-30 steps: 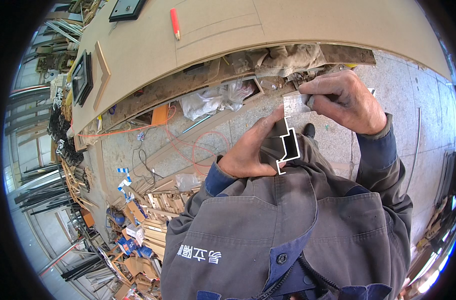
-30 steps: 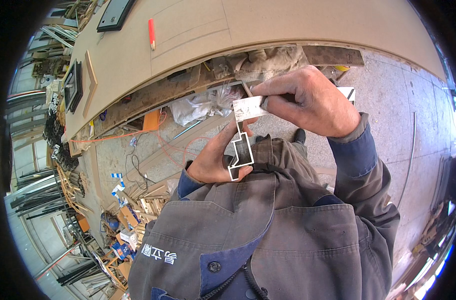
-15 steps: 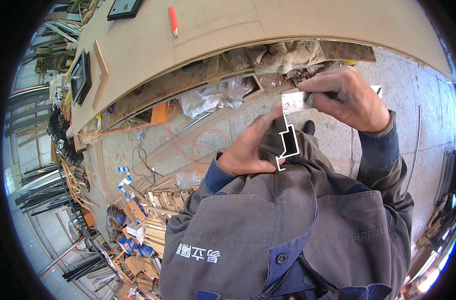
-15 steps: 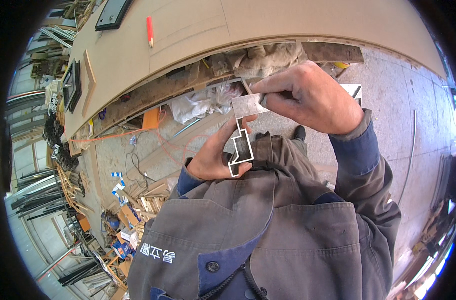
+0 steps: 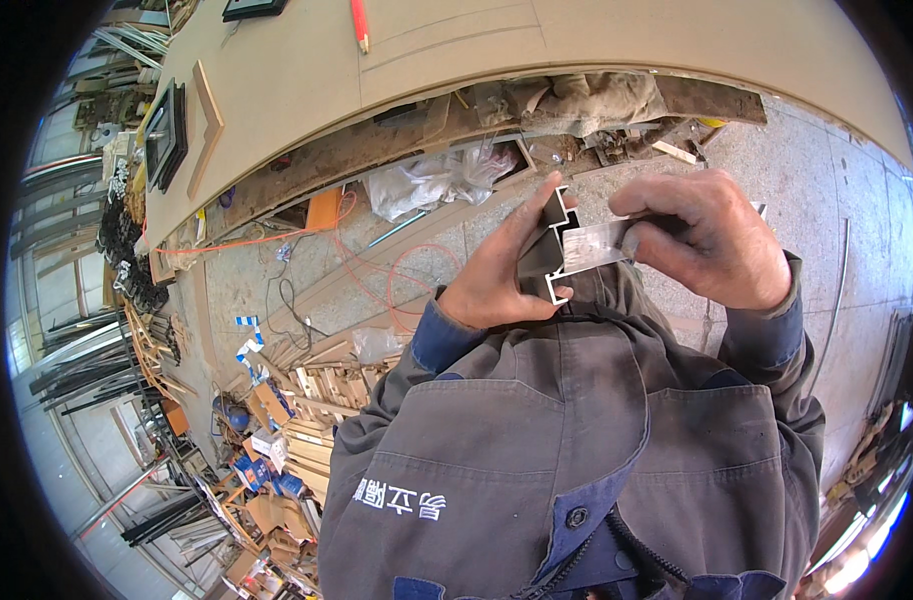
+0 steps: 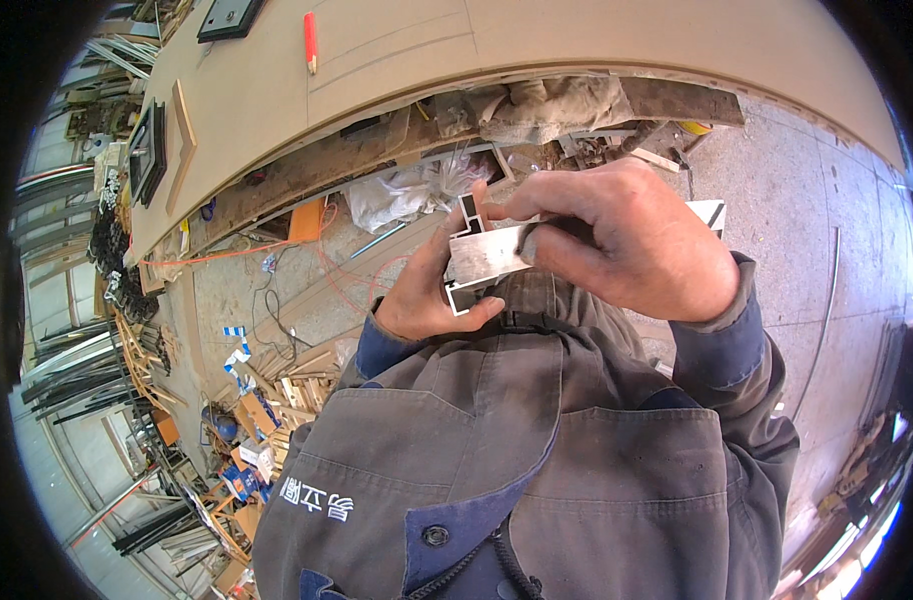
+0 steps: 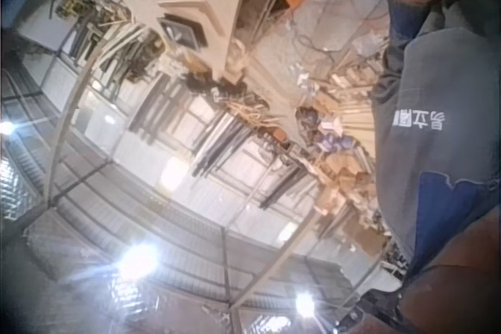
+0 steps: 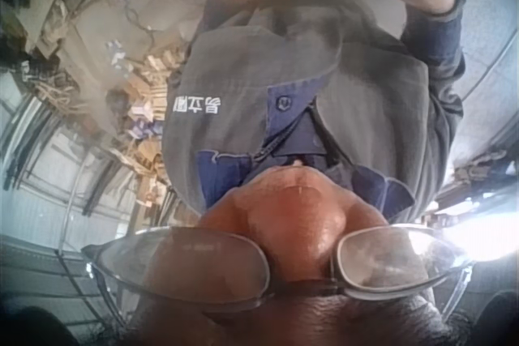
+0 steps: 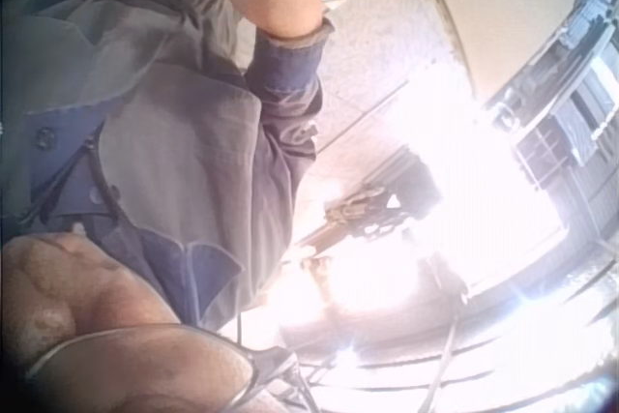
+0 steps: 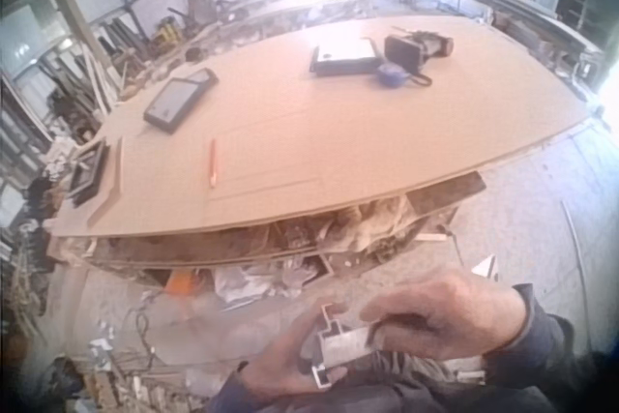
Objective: The person uses a metal ruler and a red pencil to draw straight lines on a large sheet of light-colored board. They reposition the ruler multiple times to create parallel lines and then lift the board to inspect the markings.
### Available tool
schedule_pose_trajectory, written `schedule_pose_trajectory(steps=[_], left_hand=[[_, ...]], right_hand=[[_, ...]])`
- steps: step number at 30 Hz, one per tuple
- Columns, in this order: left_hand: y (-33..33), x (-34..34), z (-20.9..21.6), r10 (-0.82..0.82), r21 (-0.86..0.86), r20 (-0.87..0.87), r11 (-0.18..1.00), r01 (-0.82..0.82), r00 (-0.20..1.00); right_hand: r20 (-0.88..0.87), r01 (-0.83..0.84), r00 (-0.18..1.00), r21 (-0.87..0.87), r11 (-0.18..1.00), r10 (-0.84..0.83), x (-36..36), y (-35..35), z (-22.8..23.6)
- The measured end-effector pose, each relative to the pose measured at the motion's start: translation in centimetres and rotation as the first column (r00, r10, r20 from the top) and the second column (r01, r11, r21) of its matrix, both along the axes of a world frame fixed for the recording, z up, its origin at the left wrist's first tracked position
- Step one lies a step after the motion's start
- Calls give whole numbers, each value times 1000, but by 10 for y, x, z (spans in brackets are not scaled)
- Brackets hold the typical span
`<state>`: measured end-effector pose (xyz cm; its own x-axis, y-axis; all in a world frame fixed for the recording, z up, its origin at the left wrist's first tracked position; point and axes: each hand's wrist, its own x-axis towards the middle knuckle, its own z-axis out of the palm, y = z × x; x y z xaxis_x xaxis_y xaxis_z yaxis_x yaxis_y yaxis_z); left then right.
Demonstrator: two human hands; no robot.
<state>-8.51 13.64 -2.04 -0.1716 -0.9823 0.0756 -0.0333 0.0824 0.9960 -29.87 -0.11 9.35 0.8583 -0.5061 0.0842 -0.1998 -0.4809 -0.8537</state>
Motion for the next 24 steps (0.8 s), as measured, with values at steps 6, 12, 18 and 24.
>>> schedule_pose_trajectory(steps=[6, 12, 18, 24], left_hand=[[1, 2, -4, -14, 47, 4, 999, 13, 1000], [3, 2, -7, 15, -8, 54, 1000, -14, 998], [5, 2, -10, 5, 60, 70, 998, -9, 998], [7, 3, -11, 2, 50, 70, 999, -5, 998]], right_hand=[[-1, -61, 998, -71, 996, 61, 4, -3, -5], [14, -111, 994, -81, 991, 113, 6, -6, -8], [17, -104, 994, -53, 993, 105, 8, -5, -9], [25, -118, 993, -42, 992, 119, 8, -5, -11]])
